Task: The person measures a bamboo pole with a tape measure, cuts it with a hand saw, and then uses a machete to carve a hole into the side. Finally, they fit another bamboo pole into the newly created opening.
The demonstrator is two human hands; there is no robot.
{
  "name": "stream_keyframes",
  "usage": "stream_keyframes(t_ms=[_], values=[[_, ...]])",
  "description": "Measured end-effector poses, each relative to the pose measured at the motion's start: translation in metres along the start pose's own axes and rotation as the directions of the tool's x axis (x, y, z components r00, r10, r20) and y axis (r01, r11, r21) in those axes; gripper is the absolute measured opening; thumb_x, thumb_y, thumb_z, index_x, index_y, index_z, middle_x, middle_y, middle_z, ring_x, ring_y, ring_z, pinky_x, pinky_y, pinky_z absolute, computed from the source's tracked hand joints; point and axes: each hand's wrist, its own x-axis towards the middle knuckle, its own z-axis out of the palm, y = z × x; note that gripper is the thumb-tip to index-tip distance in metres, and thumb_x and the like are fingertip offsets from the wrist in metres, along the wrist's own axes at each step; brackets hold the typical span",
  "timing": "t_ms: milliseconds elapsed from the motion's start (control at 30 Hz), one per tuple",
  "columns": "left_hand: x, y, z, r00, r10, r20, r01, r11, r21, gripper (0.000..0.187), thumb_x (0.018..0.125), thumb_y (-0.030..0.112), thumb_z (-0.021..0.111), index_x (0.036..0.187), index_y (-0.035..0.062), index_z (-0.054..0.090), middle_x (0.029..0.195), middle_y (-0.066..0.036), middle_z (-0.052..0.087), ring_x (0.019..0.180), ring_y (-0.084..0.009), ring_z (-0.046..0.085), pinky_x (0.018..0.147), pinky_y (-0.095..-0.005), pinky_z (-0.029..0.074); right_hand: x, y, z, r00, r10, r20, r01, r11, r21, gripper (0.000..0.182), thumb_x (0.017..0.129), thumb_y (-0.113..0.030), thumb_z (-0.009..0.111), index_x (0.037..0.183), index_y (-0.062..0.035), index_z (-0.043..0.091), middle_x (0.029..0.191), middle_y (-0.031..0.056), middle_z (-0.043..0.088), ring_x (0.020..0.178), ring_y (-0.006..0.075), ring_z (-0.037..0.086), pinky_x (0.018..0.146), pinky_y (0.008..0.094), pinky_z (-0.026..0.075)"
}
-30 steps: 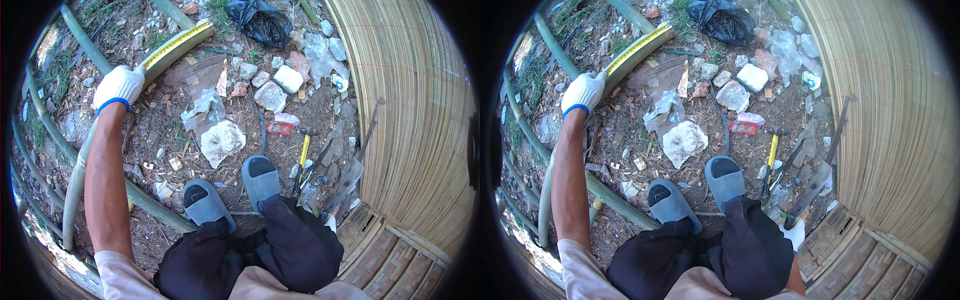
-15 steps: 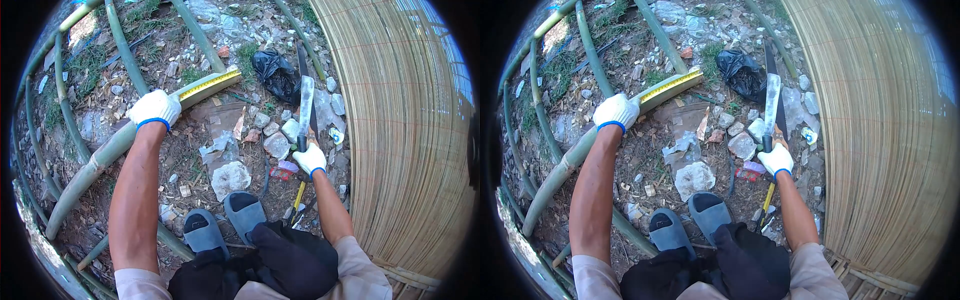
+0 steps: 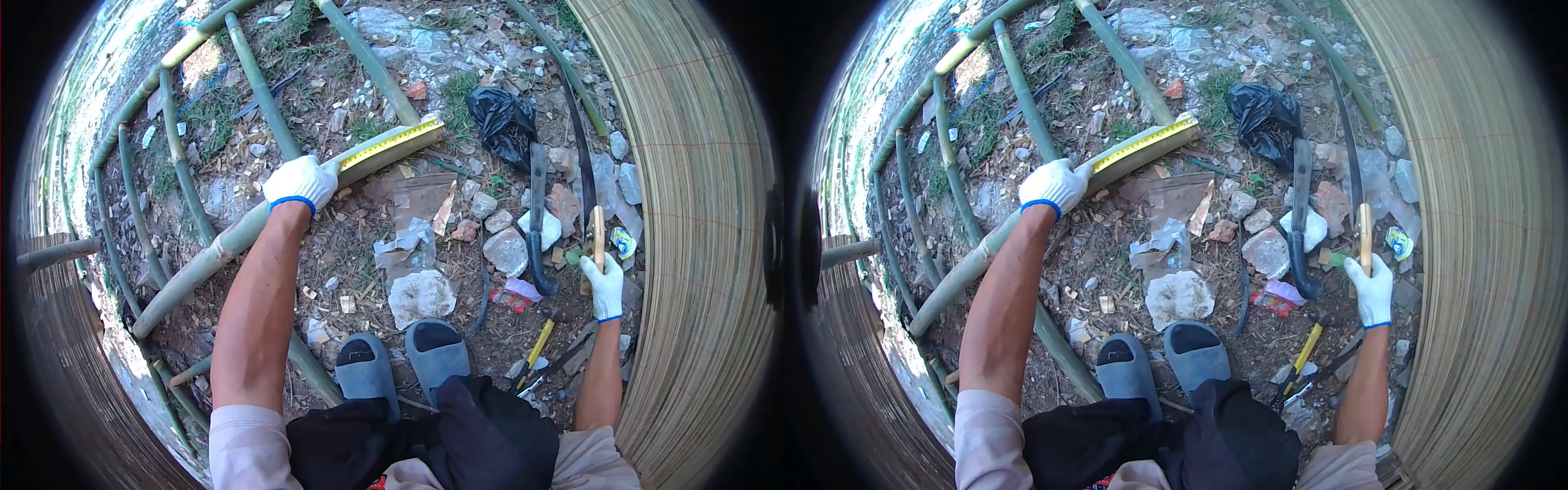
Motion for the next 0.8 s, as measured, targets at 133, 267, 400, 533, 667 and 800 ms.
stream_keyframes(t_ms=[133, 267, 400, 533, 667, 800], values=[[0.001, 0.007, 0.000, 0.999, -0.045, 0.004, 0.045, 0.999, 0.021, 0.062, 0.100, 0.062, 0.050, 0.129, 0.0122, 0.074, 0.124, -0.019, 0.075, 0.116, -0.0380, 0.071, 0.099, -0.0479, 0.055, -0.041, -0.012, -0.014, 0.995, -0.059, -0.080, 0.073, 0.978, 0.194, 0.022, 0.101, -0.020, 0.072, 0.109, -0.0011, 0.064, 0.083, -0.0017, 0.059, 0.068, 0.0053, 0.052, 0.058, 0.0241, 0.043], [-0.001, 0.009, -0.001, 0.999, -0.053, 0.004, 0.053, 0.999, -0.008, 0.061, 0.100, 0.061, 0.051, 0.128, 0.0121, 0.074, 0.124, -0.020, 0.075, 0.115, -0.0390, 0.071, 0.098, -0.0486, 0.056, -0.088, -0.050, 0.007, 0.978, -0.200, -0.066, 0.211, 0.931, 0.298, 0.046, 0.098, -0.027, 0.072, 0.130, 0.0023, 0.058, 0.100, 0.0032, 0.063, 0.081, 0.0099, 0.058, 0.071, 0.0261, 0.049], [-0.005, 0.007, 0.002, 0.998, -0.038, -0.040, 0.038, 0.999, -0.007, 0.060, 0.101, 0.061, 0.051, 0.127, 0.0122, 0.075, 0.121, -0.021, 0.075, 0.114, -0.0398, 0.072, 0.097, -0.0491, 0.056, -0.119, -0.100, 0.050, 0.968, -0.252, -0.017, 0.223, 0.824, 0.520, 0.107, 0.070, -0.072, 0.085, 0.135, 0.0069, 0.055, 0.102, 0.0041, 0.063, 0.083, 0.0113, 0.060, 0.075, 0.0285, 0.051], [-0.005, 0.006, 0.002, 0.999, -0.036, -0.030, 0.035, 0.999, -0.017, 0.059, 0.101, 0.061, 0.051, 0.127, 0.0130, 0.075, 0.120, -0.020, 0.076, 0.113, -0.0399, 0.072, 0.097, -0.0507, 0.055, -0.123, -0.110, 0.072, 0.784, -0.608, 0.120, 0.522, 0.752, 0.402, 0.117, 0.057, -0.073, 0.094, 0.133, 0.0095, 0.059, 0.109, 0.0123, 0.067, 0.092, 0.0230, 0.066, 0.088, 0.0349, 0.052], [-0.013, 0.006, 0.010, 0.990, -0.040, -0.137, 0.032, 0.998, -0.055, 0.055, 0.101, 0.059, 0.054, 0.126, 0.0152, 0.076, 0.117, -0.019, 0.077, 0.110, -0.0389, 0.073, 0.097, -0.0557, 0.054, -0.149, -0.109, 0.083, 0.788, -0.566, 0.241, 0.485, 0.812, 0.324, 0.088, 0.074, -0.046, 0.095, 0.136, 0.0051, 0.059, 0.120, 0.0109, 0.070, 0.110, 0.0228, 0.068, 0.099, 0.0394, 0.054], [-0.006, 0.001, 0.027, 0.961, -0.003, -0.275, -0.012, 0.999, -0.051, 0.049, 0.098, 0.055, 0.058, 0.111, 0.0123, 0.079, 0.100, -0.017, 0.080, 0.095, -0.0368, 0.078, 0.079, -0.0502, 0.059, -0.139, -0.136, 0.085, 0.665, -0.728, 0.169, 0.689, 0.685, 0.238, 0.068, 0.083, -0.039, 0.090, 0.126, 0.0056, 0.063, 0.103, 0.0079, 0.069, 0.091, 0.0176, 0.068, 0.082, 0.0351, 0.055]])
